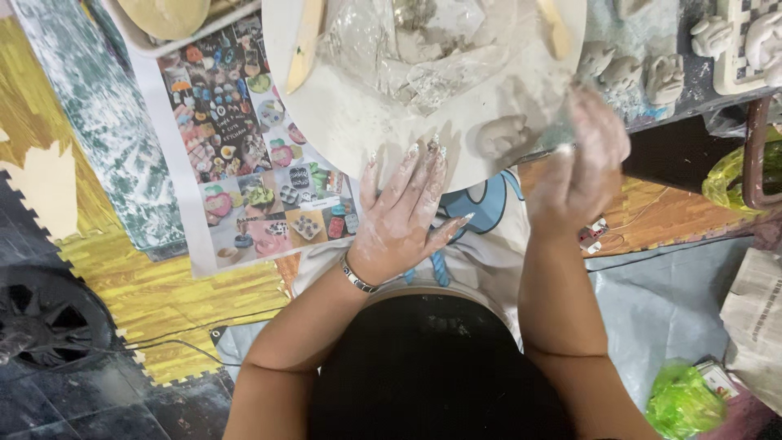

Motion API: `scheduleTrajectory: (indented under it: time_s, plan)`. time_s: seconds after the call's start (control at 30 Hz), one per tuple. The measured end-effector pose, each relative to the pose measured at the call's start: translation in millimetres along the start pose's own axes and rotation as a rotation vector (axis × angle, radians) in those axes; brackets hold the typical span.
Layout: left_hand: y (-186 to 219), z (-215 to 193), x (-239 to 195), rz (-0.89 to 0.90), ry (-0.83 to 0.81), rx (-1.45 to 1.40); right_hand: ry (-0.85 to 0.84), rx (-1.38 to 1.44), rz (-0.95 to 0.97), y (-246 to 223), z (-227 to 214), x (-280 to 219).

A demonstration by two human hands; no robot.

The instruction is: The person shapes small pieces of clay into rounded forms using their hands. They repeatedly roll the clay between their palms and occasionally use a wooden stick to refine the shape. The person works at a table with a white rotating board, surrounded by other clay pieces and tools.

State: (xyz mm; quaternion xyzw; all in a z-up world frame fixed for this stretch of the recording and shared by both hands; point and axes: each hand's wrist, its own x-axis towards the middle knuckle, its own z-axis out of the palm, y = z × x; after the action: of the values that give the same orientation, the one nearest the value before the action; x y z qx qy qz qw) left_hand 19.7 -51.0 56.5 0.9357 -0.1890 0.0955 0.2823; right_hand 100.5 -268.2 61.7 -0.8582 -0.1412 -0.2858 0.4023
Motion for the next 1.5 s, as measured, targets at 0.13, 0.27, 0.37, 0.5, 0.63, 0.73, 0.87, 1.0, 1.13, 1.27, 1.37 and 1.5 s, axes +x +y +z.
scheduleTrajectory:
  time_s: [0.13, 0.27, 0.37, 0.5, 0.63, 0.73, 0.87, 1.0, 1.13, 1.27, 1.37, 1.5]
  plan:
    - [4, 2, 3, 0.013, 0.002, 0.047, -0.064, -0.064, 0.071, 16, -11, 4]
    - [11, 2, 4, 0.005, -0.012, 0.001, -0.186, -0.169, -0.118, 19, -10, 6]
    - [14, 0, 5, 0.02, -0.022, -0.022, -0.272, -0.143, -0.014, 5, -11, -4]
    - [14, 1, 6, 0.003, 0.0, -0.027, -0.315, -0.034, 0.229, -6, -8, -17]
    - [12, 3, 9, -0.006, -0.004, -0.027, -0.261, -0.043, 0.185, -2, -1, -19]
    - [11, 4, 9, -0.001, -0.007, -0.024, -0.263, -0.065, 0.179, -1, 1, -19]
    - [10, 7, 8, -0.004, 0.018, -0.038, -0.295, -0.012, 0.198, -4, 0, -18]
    - [7, 9, 6, 0.007, 0.028, -0.026, -0.267, -0.015, 0.094, -7, 3, -17]
    - [7, 10, 5, -0.005, 0.001, -0.004, -0.27, 0.049, 0.229, -11, 6, -21]
    - [7, 10, 6, -0.01, -0.005, -0.001, -0.239, 0.291, 0.363, -11, 11, -26]
    - [6, 11, 6, -0.004, 0.008, -0.016, -0.242, 0.33, 0.382, -9, 11, -27]
    - [4, 11, 5, 0.001, 0.02, -0.016, -0.23, 0.392, 0.281, -7, 10, -27]
